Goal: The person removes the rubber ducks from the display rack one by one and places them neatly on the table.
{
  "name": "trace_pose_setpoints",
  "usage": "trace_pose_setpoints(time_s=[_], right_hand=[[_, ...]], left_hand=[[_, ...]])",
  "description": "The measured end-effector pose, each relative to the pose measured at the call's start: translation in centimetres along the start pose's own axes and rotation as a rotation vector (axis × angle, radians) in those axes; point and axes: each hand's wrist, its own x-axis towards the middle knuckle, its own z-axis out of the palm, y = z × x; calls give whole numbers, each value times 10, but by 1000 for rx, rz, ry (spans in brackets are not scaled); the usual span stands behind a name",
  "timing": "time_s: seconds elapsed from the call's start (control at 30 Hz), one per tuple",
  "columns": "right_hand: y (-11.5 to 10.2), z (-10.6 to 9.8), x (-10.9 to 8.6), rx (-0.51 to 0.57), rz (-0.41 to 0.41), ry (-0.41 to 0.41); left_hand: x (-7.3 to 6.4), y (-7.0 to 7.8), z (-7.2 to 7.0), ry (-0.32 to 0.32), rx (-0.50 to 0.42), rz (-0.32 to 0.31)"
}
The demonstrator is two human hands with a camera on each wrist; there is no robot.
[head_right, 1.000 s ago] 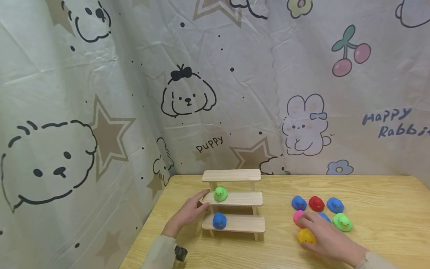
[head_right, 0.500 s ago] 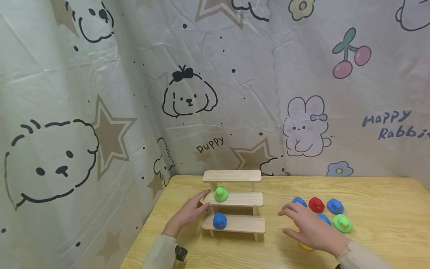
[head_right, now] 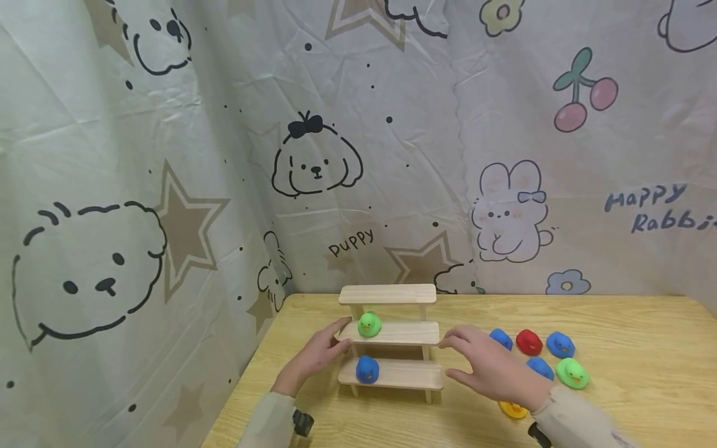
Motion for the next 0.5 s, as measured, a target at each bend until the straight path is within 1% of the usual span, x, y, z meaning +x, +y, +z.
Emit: trace_pose_setpoints(time_s=[0.3, 0.5], right_hand=[[-6, 0, 13, 17, -18, -1], [-8, -1, 22, 33, 10, -51]], left_hand=[[-1, 2, -1, 4, 9, 5], [-1, 2, 0, 4, 6, 1]])
